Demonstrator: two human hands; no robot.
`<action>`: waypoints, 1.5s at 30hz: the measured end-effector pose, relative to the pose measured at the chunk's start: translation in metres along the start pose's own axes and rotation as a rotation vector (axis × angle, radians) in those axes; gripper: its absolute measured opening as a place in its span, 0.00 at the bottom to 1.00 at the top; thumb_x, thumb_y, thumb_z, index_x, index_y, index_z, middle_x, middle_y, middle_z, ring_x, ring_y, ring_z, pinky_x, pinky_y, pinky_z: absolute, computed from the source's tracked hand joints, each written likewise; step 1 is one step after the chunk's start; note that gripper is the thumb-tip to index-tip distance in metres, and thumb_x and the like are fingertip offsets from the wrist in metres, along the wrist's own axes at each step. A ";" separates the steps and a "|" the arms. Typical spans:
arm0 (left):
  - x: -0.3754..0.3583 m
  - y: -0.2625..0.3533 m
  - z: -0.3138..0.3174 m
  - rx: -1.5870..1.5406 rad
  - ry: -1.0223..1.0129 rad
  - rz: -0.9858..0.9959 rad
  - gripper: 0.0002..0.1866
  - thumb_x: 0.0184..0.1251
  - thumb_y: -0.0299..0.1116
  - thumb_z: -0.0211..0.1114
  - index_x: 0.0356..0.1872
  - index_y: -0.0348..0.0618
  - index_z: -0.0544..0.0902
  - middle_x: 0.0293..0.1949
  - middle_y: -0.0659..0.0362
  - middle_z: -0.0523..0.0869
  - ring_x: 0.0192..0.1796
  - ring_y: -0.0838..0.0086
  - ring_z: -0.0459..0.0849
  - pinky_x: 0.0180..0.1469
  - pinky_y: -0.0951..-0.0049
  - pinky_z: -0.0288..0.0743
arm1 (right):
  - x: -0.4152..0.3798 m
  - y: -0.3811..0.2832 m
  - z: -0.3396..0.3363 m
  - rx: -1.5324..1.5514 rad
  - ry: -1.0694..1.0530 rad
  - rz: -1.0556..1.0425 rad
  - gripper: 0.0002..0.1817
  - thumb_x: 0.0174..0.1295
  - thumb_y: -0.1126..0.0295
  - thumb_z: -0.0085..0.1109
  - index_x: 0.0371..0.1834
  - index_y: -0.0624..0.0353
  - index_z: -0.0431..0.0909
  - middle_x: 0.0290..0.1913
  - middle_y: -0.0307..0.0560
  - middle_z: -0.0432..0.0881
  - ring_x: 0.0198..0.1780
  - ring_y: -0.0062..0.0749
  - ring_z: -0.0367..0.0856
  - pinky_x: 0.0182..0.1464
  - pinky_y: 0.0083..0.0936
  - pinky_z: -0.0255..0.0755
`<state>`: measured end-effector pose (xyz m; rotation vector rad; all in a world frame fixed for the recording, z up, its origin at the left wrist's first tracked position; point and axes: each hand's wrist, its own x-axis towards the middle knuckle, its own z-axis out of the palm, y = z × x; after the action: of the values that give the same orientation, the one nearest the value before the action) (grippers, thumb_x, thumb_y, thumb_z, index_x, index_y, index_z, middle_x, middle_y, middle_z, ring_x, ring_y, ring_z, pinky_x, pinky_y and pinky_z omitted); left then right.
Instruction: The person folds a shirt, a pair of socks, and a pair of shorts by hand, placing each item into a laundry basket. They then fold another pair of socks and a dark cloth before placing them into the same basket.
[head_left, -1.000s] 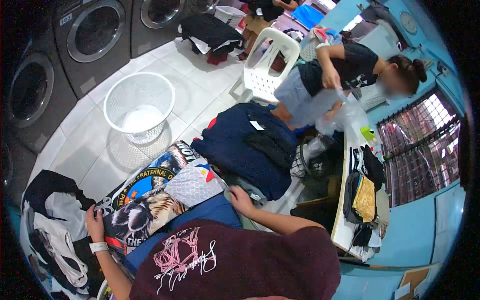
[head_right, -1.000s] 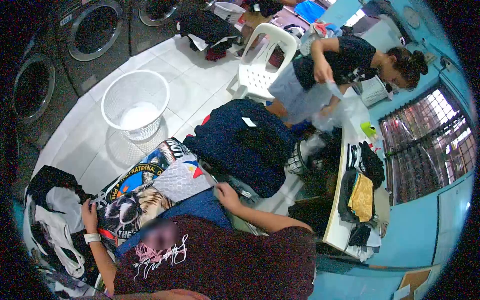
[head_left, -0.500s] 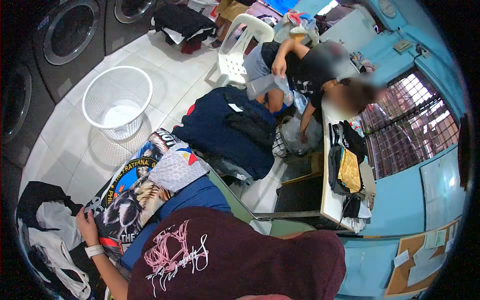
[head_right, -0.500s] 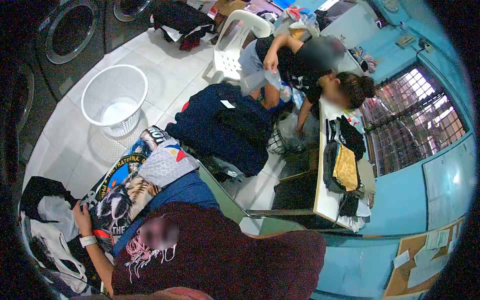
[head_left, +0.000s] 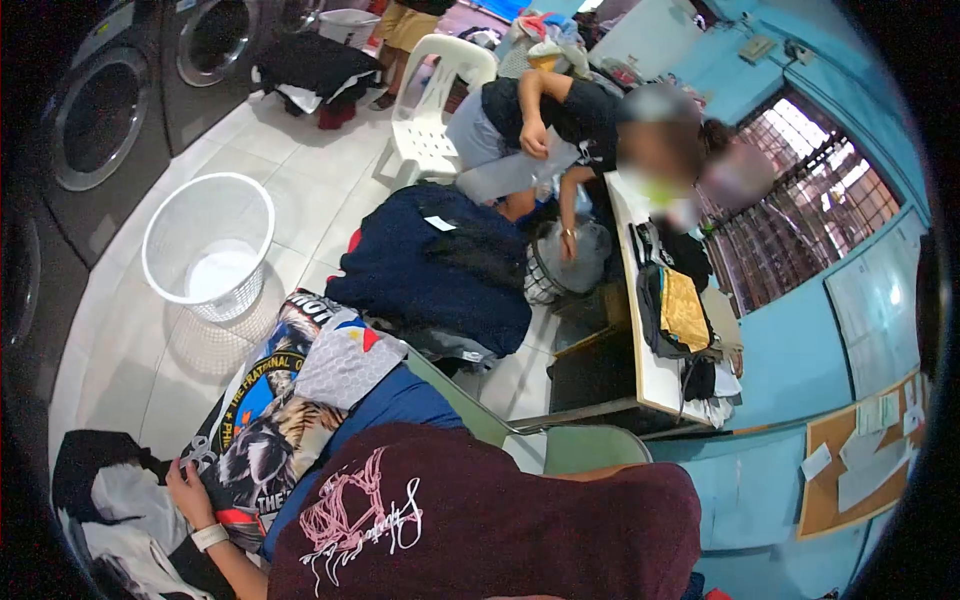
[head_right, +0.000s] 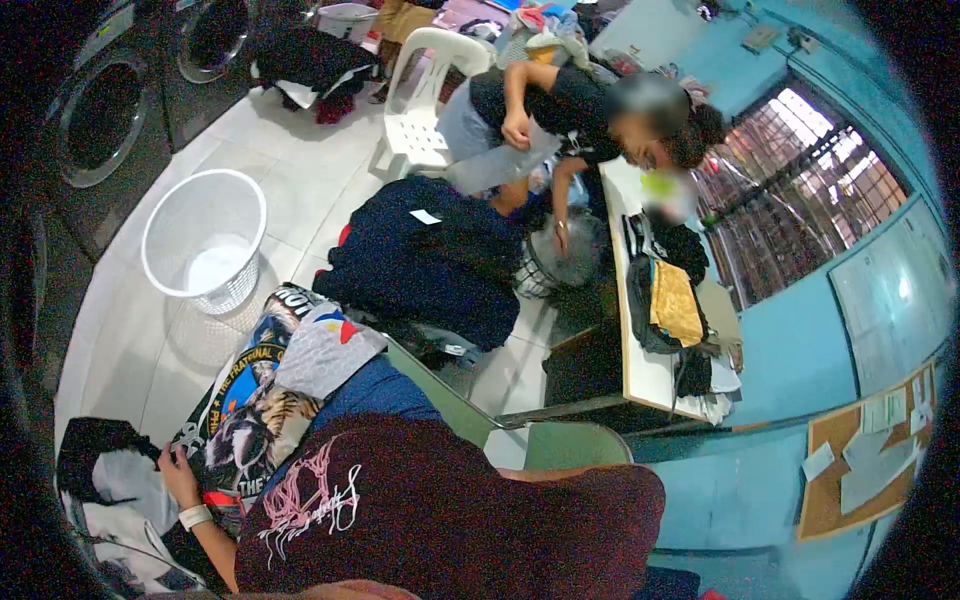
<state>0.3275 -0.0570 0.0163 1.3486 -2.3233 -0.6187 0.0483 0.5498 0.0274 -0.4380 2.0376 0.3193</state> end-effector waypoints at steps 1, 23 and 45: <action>0.002 -0.004 0.002 -0.008 -0.014 -0.005 0.18 0.63 0.37 0.55 0.50 0.35 0.73 0.47 0.45 0.76 0.50 0.54 0.74 0.52 0.64 0.66 | -0.003 -0.002 0.001 0.005 0.003 0.003 0.14 0.59 0.60 0.46 0.35 0.58 0.78 0.34 0.58 0.79 0.37 0.54 0.78 0.37 0.43 0.72; -0.077 0.154 -0.083 -0.447 -0.612 0.219 0.07 0.56 0.30 0.61 0.26 0.36 0.78 0.23 0.54 0.77 0.27 0.74 0.77 0.30 0.72 0.69 | -0.022 -0.130 -0.204 0.056 0.474 -0.736 0.20 0.65 0.55 0.41 0.32 0.61 0.74 0.26 0.52 0.77 0.30 0.44 0.76 0.35 0.33 0.69; -0.037 0.267 -0.166 -0.025 -0.632 0.790 0.12 0.48 0.30 0.67 0.34 0.42 0.77 0.49 0.47 0.73 0.47 0.55 0.77 0.47 0.64 0.73 | -0.237 -0.214 -0.349 0.168 1.723 -1.526 0.14 0.39 0.73 0.70 0.32 0.52 0.79 0.31 0.39 0.69 0.33 0.30 0.70 0.35 0.23 0.67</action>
<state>0.2422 0.0637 0.2963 0.1189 -3.0060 -0.8625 -0.0260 0.2585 0.3923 -2.4704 2.2336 -1.6428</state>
